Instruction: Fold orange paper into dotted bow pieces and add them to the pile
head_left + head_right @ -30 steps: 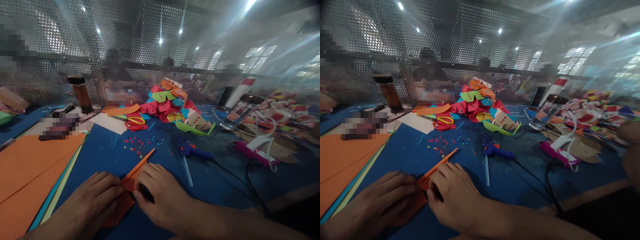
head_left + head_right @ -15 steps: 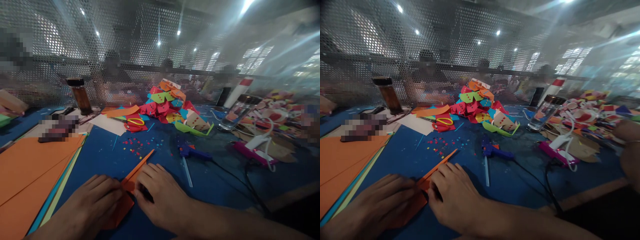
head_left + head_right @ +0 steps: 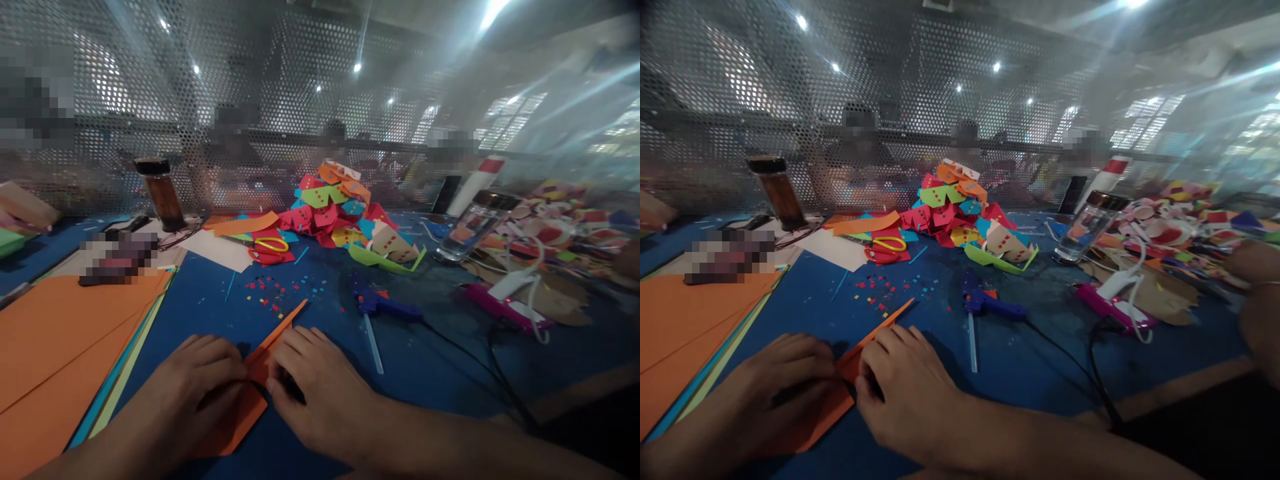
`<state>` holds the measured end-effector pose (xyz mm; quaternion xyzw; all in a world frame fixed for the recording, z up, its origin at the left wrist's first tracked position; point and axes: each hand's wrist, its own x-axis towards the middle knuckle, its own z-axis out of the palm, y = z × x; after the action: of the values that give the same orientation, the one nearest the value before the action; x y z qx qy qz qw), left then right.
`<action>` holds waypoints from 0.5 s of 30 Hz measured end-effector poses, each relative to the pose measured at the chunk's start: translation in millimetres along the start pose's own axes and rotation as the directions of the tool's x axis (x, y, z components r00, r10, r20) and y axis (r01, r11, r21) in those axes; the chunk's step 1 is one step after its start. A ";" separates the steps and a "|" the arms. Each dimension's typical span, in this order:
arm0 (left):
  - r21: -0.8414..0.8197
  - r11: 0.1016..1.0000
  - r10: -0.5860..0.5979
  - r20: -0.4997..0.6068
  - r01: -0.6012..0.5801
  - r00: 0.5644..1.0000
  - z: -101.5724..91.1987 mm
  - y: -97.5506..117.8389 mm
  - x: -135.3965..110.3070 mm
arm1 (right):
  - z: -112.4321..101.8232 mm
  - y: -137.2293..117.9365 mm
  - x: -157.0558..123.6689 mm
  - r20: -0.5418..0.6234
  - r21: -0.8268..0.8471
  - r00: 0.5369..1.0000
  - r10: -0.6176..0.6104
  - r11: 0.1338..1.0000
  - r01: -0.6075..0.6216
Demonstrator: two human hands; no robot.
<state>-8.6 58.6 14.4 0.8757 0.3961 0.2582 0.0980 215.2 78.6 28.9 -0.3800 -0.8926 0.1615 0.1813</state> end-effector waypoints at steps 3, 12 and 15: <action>-0.005 0.998 -0.069 0.039 0.069 0.997 -0.6 -0.5 4.2 | -0.6 -0.6 -0.4 -0.012 0.009 1.000 -0.013 1.000 0.013; -0.028 0.976 -0.214 0.081 0.217 0.973 6.3 2.0 17.7 | -1.7 -0.1 -0.7 0.005 0.027 1.000 -0.002 1.000 0.002; -0.025 0.973 -0.228 0.074 0.230 0.971 9.4 2.3 16.6 | -2.7 0.0 -0.7 0.005 0.034 1.000 -0.005 0.999 0.005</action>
<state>7.1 69.8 13.6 0.8310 0.4865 0.2204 0.1556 216.9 78.5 31.1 -0.3744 -0.8911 0.1772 0.1857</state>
